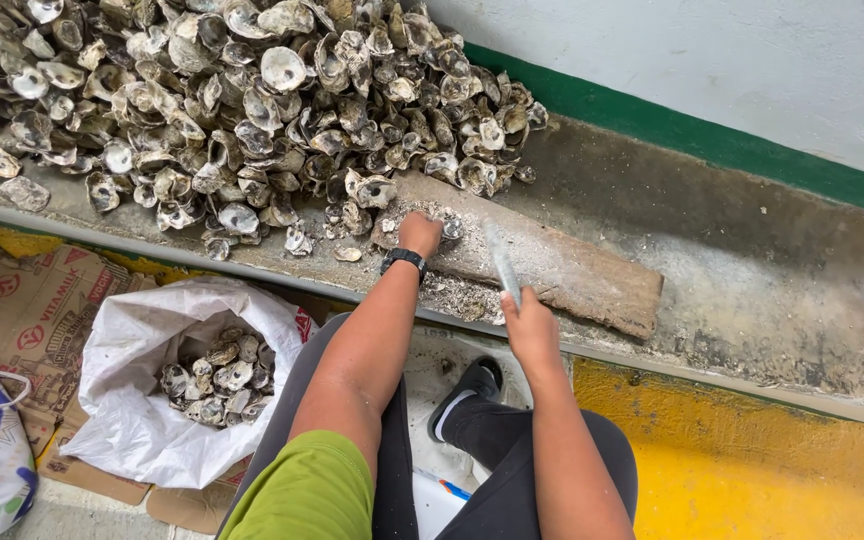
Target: The recorder is sitting and using a metal scraper to process oyster shells before placing them into a bag.
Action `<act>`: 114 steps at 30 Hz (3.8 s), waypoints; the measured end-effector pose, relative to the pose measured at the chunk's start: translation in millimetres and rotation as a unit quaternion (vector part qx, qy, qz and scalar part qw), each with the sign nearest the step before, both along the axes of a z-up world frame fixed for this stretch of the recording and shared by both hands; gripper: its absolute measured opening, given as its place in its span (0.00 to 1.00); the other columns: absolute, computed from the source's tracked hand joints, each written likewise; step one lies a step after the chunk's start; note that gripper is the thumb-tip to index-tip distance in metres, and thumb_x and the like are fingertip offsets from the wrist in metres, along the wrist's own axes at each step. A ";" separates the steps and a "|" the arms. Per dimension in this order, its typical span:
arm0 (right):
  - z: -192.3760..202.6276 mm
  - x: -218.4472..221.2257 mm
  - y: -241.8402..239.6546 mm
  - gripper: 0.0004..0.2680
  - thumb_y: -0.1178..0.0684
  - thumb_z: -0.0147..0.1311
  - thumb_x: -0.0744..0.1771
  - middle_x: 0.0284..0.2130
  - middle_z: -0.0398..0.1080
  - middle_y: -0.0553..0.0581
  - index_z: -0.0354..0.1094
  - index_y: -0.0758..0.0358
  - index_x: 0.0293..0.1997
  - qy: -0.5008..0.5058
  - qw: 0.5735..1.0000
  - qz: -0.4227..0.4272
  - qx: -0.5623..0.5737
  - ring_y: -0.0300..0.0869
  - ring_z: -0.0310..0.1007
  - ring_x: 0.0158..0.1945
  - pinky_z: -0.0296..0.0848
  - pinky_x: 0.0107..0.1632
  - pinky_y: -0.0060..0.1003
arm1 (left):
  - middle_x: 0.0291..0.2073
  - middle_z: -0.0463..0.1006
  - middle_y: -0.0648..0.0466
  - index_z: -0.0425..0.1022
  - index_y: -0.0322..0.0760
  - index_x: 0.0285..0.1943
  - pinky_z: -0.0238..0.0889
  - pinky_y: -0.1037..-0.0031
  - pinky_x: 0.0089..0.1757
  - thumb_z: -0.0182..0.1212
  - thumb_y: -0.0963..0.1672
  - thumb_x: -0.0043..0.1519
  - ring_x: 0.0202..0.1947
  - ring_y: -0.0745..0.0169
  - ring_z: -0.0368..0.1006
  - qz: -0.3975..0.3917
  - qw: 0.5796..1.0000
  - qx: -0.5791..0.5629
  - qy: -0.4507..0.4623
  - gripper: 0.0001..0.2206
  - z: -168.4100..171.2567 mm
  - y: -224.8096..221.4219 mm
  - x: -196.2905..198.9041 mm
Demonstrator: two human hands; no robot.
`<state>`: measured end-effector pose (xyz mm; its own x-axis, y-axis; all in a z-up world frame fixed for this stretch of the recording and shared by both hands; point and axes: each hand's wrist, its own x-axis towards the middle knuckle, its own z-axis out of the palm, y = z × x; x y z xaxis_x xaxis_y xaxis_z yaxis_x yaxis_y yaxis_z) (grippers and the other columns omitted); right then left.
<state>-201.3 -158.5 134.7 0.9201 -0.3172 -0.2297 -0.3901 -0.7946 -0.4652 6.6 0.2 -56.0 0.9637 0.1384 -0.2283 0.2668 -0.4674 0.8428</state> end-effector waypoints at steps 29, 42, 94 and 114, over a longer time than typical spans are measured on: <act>-26.5 4.4 2.9 0.15 0.41 0.43 0.72 0.22 0.65 0.55 0.63 0.67 0.48 0.123 0.970 -0.064 0.199 0.43 0.65 0.21 0.67 0.22 0.39 | 0.46 0.80 0.34 0.76 0.28 0.53 0.67 0.55 0.52 0.64 0.46 0.61 0.50 0.36 0.76 -0.111 0.993 0.041 -0.029 0.17 65.7 11.6 -22.8; -49.2 1.9 -32.7 0.16 0.40 0.44 0.72 0.19 0.59 0.49 0.62 0.66 0.45 0.149 0.775 -0.191 0.583 0.33 0.56 0.17 0.58 0.18 0.29 | 0.45 0.81 0.37 0.77 0.33 0.53 0.68 0.52 0.50 0.60 0.47 0.66 0.49 0.36 0.76 -0.096 0.992 0.077 0.024 0.13 95.8 14.8 -34.4; -46.5 20.0 -25.9 0.10 0.46 0.55 0.69 0.21 0.60 0.48 0.62 0.61 0.45 0.002 0.756 -0.175 0.631 0.33 0.59 0.20 0.63 0.20 0.30 | 0.41 0.79 0.49 0.77 0.33 0.57 0.73 0.76 0.35 0.61 0.34 0.62 0.36 0.64 0.76 -0.082 0.895 -0.432 0.079 0.15 57.5 -6.6 -9.2; -58.4 47.6 -30.6 0.06 0.53 0.55 0.69 0.24 0.62 0.49 0.63 0.62 0.40 -0.145 0.745 -0.180 0.625 0.33 0.62 0.22 0.65 0.22 0.30 | 0.25 0.78 0.55 0.73 0.26 0.41 0.68 0.78 0.28 0.61 0.41 0.59 0.25 0.71 0.72 -0.229 0.891 -0.390 0.039 0.09 122.5 -60.8 -77.0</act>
<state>-153.7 -189.2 76.4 0.8960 -0.2602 -0.3599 -0.2113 0.4630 -0.8608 -70.4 -60.7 66.5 0.8553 -0.4954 -0.1519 0.2712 0.1782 0.9459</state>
